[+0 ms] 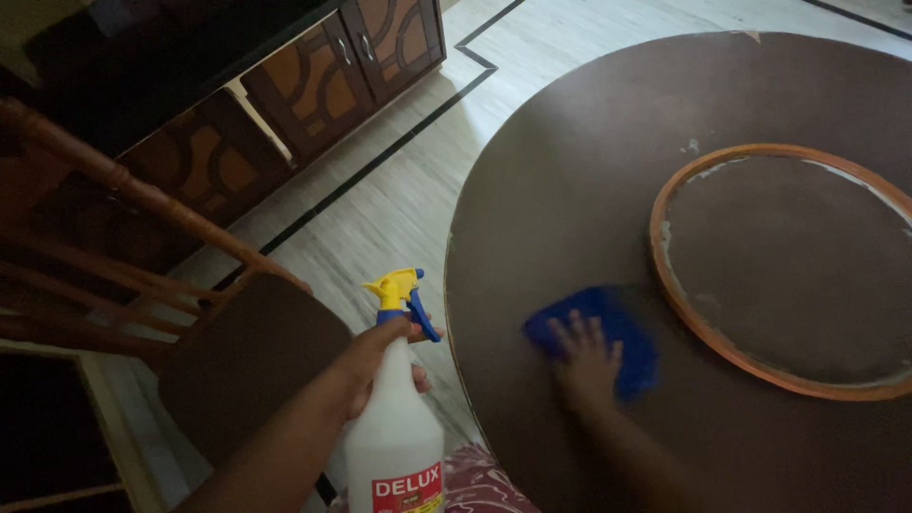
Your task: The person wipes a round wooden table with a blue cloth while holding a spray bottle. A round tray remains on the table throughout the cleaning process.
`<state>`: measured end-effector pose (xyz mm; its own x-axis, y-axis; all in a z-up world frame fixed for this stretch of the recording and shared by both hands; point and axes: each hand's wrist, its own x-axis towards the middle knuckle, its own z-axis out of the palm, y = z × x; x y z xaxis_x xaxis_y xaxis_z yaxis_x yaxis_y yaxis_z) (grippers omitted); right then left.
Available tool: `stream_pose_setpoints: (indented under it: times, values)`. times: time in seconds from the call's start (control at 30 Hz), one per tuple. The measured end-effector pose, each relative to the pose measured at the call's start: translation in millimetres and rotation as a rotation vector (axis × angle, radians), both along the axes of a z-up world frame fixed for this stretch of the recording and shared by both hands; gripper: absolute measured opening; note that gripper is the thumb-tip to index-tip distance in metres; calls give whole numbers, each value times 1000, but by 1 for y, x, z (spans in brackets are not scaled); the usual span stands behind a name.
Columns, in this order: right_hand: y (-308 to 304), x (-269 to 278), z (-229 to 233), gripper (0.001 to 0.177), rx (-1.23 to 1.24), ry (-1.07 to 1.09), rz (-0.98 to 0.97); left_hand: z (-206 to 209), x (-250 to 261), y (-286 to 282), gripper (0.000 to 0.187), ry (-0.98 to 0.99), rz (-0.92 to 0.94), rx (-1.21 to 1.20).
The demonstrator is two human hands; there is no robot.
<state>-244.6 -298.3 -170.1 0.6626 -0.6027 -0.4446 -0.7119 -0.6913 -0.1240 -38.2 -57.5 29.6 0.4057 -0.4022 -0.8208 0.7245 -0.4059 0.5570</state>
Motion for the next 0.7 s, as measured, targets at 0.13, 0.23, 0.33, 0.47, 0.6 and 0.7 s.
stream_pose_setpoints:
  times: [0.13,0.23,0.33,0.47,0.6,0.7]
  values:
    - [66,12,11,75,-9,-233,265,0,4,-1,49,16,-53,116]
    - [99,27,21,67,77,-294,356,-6,11,3,49,57,-54,50]
    - [107,33,35,60,141,-330,373,-13,19,2,49,113,-36,-9]
    - [73,46,30,65,27,-307,436,-17,29,-1,51,80,-41,9]
    - [28,53,12,79,-79,-59,297,-29,38,1,54,69,-75,9]
    - [-24,39,5,81,-109,6,202,-38,51,2,54,126,-101,-115]
